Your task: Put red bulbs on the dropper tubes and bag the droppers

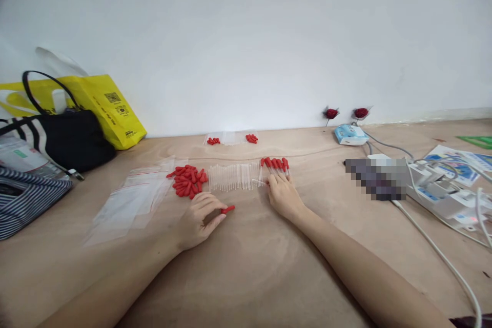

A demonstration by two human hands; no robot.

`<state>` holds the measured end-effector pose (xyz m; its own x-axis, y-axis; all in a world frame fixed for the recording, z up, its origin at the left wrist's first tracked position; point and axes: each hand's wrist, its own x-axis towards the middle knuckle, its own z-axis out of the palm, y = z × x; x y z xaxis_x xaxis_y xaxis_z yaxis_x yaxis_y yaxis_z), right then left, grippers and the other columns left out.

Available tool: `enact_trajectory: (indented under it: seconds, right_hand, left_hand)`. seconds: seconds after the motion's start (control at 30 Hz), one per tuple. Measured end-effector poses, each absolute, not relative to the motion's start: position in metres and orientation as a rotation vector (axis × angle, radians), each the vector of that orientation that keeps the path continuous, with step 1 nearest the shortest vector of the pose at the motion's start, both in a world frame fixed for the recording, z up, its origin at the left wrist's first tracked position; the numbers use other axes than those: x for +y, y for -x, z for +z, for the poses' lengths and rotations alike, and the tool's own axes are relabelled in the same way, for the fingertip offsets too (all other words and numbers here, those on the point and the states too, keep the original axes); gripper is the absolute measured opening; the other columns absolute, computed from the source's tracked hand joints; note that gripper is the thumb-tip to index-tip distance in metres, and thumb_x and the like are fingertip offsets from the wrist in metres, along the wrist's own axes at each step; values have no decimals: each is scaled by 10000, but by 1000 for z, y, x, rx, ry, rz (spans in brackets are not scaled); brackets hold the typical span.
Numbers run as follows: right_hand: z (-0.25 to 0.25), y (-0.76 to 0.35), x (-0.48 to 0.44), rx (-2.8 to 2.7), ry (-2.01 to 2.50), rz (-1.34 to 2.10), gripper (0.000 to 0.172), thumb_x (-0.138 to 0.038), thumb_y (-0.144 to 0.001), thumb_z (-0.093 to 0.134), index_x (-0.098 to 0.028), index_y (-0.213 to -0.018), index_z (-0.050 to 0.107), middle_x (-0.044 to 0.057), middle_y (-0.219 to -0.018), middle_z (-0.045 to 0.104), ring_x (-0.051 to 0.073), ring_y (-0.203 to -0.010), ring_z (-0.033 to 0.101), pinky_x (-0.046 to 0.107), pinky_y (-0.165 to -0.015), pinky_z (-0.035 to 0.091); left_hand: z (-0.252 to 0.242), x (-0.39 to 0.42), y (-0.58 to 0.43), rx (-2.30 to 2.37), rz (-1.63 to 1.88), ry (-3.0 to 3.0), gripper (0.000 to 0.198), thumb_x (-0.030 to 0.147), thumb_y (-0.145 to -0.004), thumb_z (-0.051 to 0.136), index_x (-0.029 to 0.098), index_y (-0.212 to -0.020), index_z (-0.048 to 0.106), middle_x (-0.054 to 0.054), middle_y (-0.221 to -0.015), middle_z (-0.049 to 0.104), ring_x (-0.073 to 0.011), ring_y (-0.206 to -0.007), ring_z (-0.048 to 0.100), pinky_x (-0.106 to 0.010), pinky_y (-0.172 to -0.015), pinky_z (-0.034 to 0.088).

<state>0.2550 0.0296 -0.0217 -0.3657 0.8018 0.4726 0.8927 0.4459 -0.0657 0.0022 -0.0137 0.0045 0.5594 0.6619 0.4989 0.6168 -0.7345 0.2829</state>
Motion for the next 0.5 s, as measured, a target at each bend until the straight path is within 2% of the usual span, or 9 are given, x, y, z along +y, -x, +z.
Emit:
enact_trajectory:
  seconds: [0.33, 0.5]
  right_hand:
    - [-17, -271, 32, -2164, 1578, -277, 179, -169, -824, 346, -166, -773, 518, 80, -794, 610, 198, -804, 507, 300, -695, 252]
    - [-16, -269, 33, -2180, 1525, -202, 173, -215, -835, 375, -169, -790, 536, 76, -816, 615, 197, -815, 519, 308, -715, 263]
  left_hand:
    - [6, -14, 1, 1150, 823, -2695, 119, 252, -791, 510, 207, -856, 599, -37, -811, 640, -189, -798, 551, -363, -792, 383]
    - [5, -14, 0, 1225, 823, -2670, 150, 315, -767, 554, 205, -863, 591, -28, -836, 641, -191, -813, 556, -366, -806, 370]
